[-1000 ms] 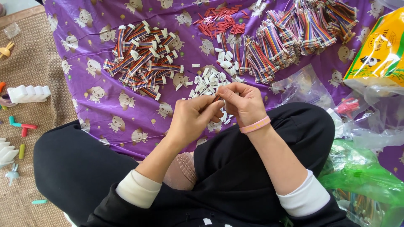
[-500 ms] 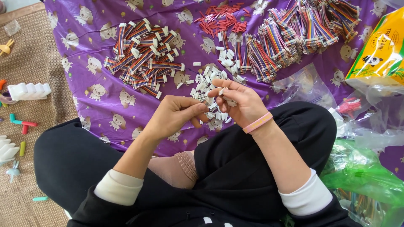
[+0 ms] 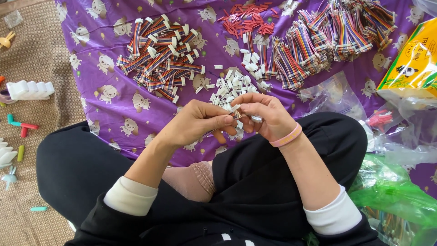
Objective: Assembling small plastic components by snapping them together while sitting on the floor.
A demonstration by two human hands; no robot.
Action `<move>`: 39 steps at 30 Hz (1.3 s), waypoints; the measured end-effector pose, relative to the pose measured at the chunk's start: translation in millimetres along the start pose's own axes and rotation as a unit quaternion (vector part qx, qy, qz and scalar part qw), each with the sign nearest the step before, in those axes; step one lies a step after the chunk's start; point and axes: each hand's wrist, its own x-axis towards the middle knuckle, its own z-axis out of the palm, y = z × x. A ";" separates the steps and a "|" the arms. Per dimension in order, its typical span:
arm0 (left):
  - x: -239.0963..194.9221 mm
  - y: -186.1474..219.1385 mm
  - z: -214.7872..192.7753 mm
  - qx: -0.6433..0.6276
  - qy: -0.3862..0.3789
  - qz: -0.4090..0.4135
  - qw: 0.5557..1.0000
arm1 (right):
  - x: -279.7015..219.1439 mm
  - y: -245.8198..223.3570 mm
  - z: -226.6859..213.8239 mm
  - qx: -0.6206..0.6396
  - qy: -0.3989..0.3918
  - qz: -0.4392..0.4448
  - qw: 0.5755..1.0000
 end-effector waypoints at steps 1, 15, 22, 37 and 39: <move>-0.5 -0.1 -1.5 0.000 0.000 -0.001 1.000 | 1.0 2.6 -1.8 0.000 0.000 0.000 1.000; 1.3 20.7 -11.6 0.036 -0.017 -0.078 0.996 | -1.2 3.2 -2.3 -0.005 -0.022 -0.018 1.000; 3.2 24.8 -11.6 0.029 -0.017 -0.096 0.995 | 1.2 8.0 -7.6 -0.022 -0.026 -0.038 0.999; 7.2 40.7 -10.2 0.177 -0.014 -0.137 0.975 | 4.7 16.5 -13.4 0.012 -0.009 -0.030 0.999; 7.8 40.2 -13.1 0.114 -0.013 -0.147 0.982 | 3.3 15.6 -10.5 0.009 -0.012 -0.037 0.999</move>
